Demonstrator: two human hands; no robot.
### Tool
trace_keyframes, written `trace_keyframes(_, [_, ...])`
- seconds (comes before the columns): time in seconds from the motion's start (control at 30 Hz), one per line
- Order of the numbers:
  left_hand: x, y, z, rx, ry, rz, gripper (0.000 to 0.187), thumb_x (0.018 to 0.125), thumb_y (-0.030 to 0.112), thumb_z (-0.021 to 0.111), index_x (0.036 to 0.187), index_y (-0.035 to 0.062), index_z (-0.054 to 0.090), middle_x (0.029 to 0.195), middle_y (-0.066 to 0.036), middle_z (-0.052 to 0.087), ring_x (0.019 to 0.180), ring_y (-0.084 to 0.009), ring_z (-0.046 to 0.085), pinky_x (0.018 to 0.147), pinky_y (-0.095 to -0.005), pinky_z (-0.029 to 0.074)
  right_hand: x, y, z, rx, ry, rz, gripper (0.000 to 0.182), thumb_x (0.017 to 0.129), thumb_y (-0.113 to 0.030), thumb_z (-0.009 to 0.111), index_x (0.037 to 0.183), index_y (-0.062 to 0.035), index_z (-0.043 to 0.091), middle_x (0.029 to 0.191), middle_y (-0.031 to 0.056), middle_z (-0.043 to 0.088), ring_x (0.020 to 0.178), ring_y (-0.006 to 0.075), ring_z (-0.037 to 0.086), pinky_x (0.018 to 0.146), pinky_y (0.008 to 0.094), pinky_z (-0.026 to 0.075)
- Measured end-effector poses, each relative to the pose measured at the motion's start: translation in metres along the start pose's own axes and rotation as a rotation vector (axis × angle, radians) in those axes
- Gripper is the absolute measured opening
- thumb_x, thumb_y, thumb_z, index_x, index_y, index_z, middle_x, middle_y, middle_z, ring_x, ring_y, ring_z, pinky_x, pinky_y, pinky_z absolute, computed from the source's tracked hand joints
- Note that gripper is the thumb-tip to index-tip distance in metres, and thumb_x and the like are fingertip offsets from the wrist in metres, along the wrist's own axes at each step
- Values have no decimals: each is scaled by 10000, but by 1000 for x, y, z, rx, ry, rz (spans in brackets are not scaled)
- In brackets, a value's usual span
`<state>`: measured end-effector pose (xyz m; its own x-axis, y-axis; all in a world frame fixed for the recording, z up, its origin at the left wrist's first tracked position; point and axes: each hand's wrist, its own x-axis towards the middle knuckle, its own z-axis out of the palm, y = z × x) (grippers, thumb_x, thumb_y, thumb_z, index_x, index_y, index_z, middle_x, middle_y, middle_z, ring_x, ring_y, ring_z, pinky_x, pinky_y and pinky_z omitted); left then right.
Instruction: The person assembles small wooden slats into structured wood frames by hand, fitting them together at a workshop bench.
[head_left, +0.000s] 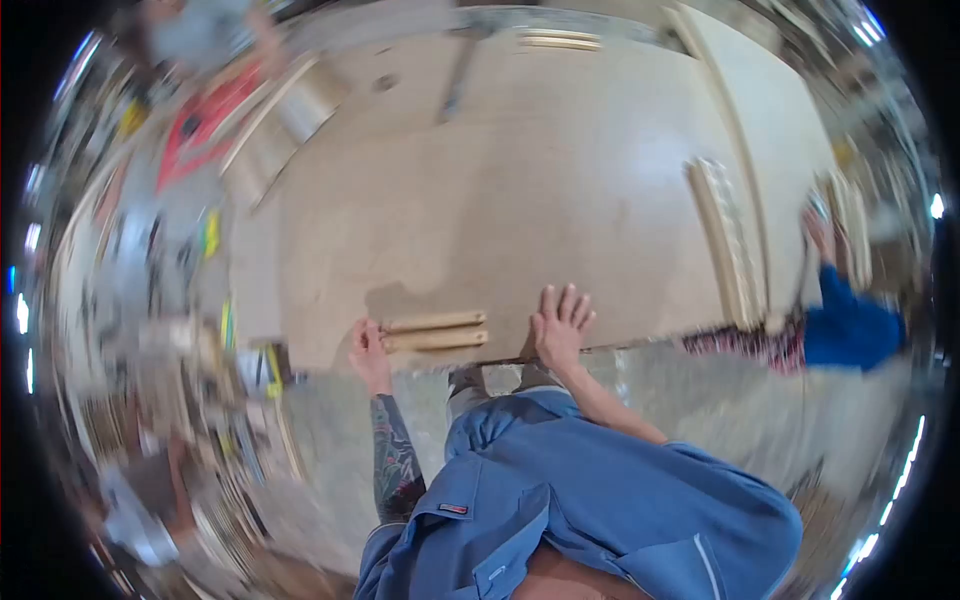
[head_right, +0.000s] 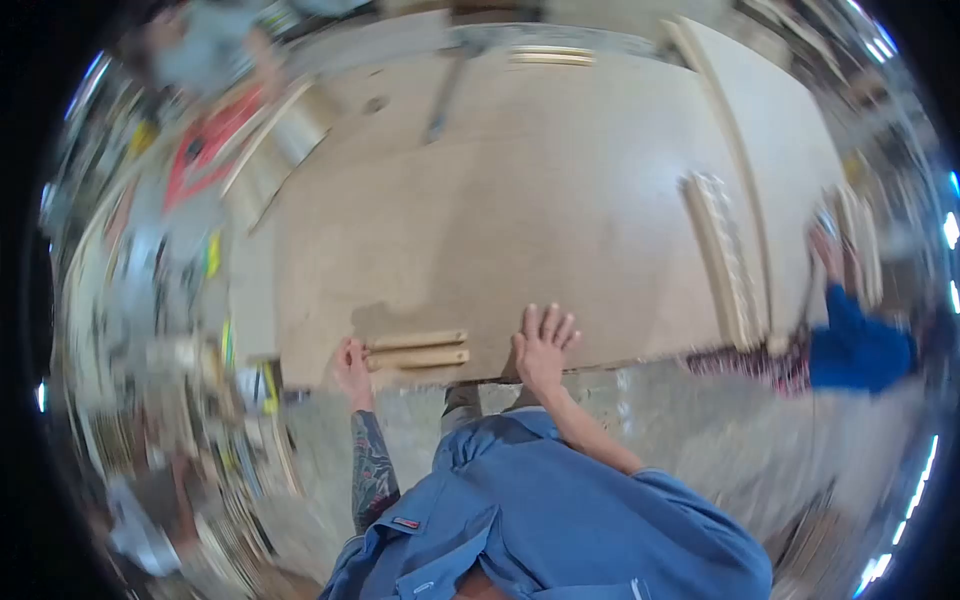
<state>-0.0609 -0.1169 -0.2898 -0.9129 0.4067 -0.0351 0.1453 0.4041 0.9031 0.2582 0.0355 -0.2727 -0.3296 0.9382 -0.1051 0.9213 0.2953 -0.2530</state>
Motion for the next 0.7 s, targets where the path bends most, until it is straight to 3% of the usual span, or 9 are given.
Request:
trace_keyframes(0.13, [-124,-8,-68,276,380,-153,295,962,260,612,1069,1,703,973,-184,720,894,-271,702,772,-381,530,0,-1,7,-40,17,-61,601,1011,-453,421,1553,-215,315,1623,194,190,1464,531,96,1146,682,74])
trace_keyframes(0.23, [-247,-136,-108,341,145,-452,334,943,349,593,946,29,689,795,-175,694,811,-337,691,704,-451,508,12,15,-6,-8,-9,-147,604,1005,-458,428,1547,-211,327,1618,187,214,1458,526,137,1152,669,96])
trace_keyframes(0.27, [-302,-264,-120,-268,6,-693,302,929,339,586,906,56,687,767,-164,691,767,-344,688,667,-457,503,14,22,-13,-30,-48,-198,610,1008,-453,428,1552,-204,310,1616,186,225,1462,508,149,1162,649,100])
trace_keyframes(0.3, [-354,-250,-140,-555,-166,-898,269,921,325,587,916,81,700,729,-137,686,660,-284,680,592,-437,503,18,26,-17,-53,-86,-253,616,1011,-447,428,1558,-197,294,1613,185,236,1467,490,161,1171,630,105])
trace_keyframes(0.37, [-461,-261,-136,299,-176,-717,300,920,341,600,977,72,719,723,-93,690,568,-182,642,536,-382,512,19,28,-44,-99,-194,-372,589,1006,-430,439,1526,-171,346,1568,190,329,1434,455,270,1164,574,211])
trace_keyframes(0.5, [-592,-184,-184,-269,343,-1007,395,907,312,684,1175,23,701,898,-91,742,659,-148,675,597,-340,547,30,80,7,-53,-25,-464,529,991,-412,441,1455,-160,434,1522,184,382,1409,381,342,1106,550,316])
trace_keyframes(0.57, [-651,-202,-260,-219,639,-748,373,949,243,662,1223,-10,665,997,-104,739,821,-149,689,755,-313,556,-7,76,2,-164,-69,-325,558,990,-398,438,1491,-157,383,1551,174,347,1440,361,303,1121,520,319])
trace_keyframes(0.67, [-698,12,-437,39,1103,-317,414,978,207,649,1316,-26,588,1221,-108,671,1051,-148,623,924,-290,499,-115,65,12,-453,170,-344,556,953,-355,521,1472,-184,421,1509,182,413,1403,345,376,1095,469,378])
trace_keyframes(0.7, [-723,98,-475,100,1257,-164,377,981,186,608,1296,-21,608,1168,-98,687,1044,-176,635,939,-324,496,-55,114,45,-458,155,-432,556,953,-355,521,1472,-184,421,1509,182,413,1403,345,376,1095,469,378])
